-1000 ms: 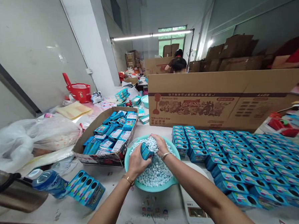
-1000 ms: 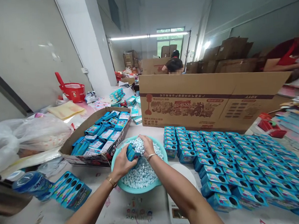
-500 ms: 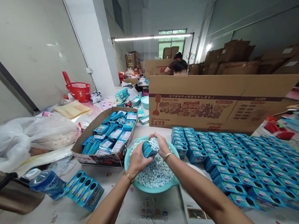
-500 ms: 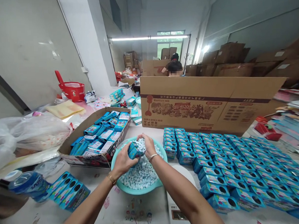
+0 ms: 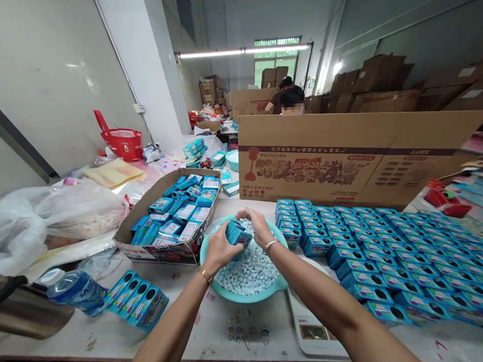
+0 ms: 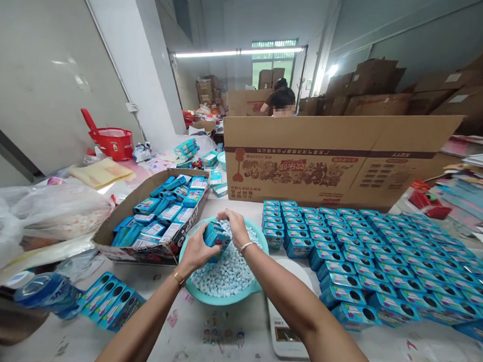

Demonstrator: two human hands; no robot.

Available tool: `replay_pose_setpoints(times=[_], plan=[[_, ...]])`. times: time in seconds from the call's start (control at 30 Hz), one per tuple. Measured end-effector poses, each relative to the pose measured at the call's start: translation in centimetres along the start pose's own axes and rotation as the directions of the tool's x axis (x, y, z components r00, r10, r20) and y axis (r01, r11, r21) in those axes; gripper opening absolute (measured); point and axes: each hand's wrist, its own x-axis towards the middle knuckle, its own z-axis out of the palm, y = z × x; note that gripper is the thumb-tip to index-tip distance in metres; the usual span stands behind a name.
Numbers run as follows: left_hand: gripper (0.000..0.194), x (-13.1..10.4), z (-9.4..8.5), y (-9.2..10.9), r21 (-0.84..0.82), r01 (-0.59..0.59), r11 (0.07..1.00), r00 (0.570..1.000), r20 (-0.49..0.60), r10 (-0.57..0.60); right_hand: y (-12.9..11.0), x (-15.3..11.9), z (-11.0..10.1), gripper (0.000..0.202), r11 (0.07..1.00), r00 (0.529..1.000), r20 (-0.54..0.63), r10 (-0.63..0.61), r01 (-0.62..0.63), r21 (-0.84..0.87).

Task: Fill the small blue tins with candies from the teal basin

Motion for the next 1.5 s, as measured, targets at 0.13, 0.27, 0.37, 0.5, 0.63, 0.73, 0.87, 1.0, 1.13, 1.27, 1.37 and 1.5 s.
replay_pose_setpoints(times=[0.13,0.27,0.37,0.5,0.63,0.73,0.87,1.0,1.13,1.27,1.37,1.5], plan=[[0.074,-0.1,-0.3,0.0,-0.007,-0.022,1.0,1.0,0.015,0.022,-0.1,0.0,-0.1,0.031,1.0,1.0,-0.023,0.015,-0.015,-0.004],[0.072,-0.3,-0.1,-0.1,-0.044,-0.012,0.999,1.0,0.0,0.012,-0.1,-0.2,0.1,0.029,0.998,0.997,-0.048,0.059,-0.058,0.036],[0.074,-0.5,0.3,-0.3,-0.04,-0.024,0.999,1.0,0.002,0.024,-0.2,-0.7,0.7,0.03,0.995,0.996,-0.016,0.085,-0.084,0.06],[0.078,-0.6,-0.5,-0.7,-0.005,-0.037,0.999,0.998,0.05,0.038,-0.1,-1.5,0.4,0.038,0.995,0.986,0.152,0.064,-0.075,0.064],[0.079,-0.5,-3.1,-0.8,0.131,-0.063,0.989,0.982,0.188,0.038,0.5,-2.3,-3.3,0.038,0.995,0.994,0.099,0.042,-0.033,-0.092],[0.072,0.0,-4.3,-0.2,0.318,-0.1,0.943,0.936,0.353,-0.019,1.8,-3.0,-6.4,0.024,0.931,0.988,-0.08,0.133,-0.152,-0.333],[0.055,0.9,-3.2,0.9,0.427,-0.156,0.891,0.873,0.482,-0.078,4.2,-3.4,-6.7,0.018,0.918,0.955,-0.234,0.182,-0.25,-0.309],[0.061,1.4,-0.9,0.7,0.386,-0.124,0.914,0.912,0.407,-0.048,6.3,-2.6,-4.2,0.021,0.952,0.94,-0.279,0.194,-0.25,-0.179],[0.073,0.7,0.4,-0.7,0.262,-0.061,0.963,0.958,0.286,-0.017,6.5,-1.4,-2.7,0.029,0.971,0.932,-0.279,0.233,-0.239,0.012],[0.071,-0.5,1.1,-2.1,0.065,-0.05,0.997,0.996,0.071,0.045,4.5,-0.1,-1.9,0.03,0.968,0.952,-0.226,0.205,-0.164,0.189],[0.073,-0.9,1.4,-2.4,-0.024,-0.053,0.998,0.997,-0.058,0.051,2.7,0.4,-1.1,0.029,0.965,0.966,-0.191,0.173,-0.126,0.232],[0.072,-0.8,1.7,-2.2,-0.06,-0.057,0.997,0.993,-0.103,0.051,1.0,0.2,-0.4,0.023,0.965,0.982,-0.135,0.135,-0.099,0.245]])
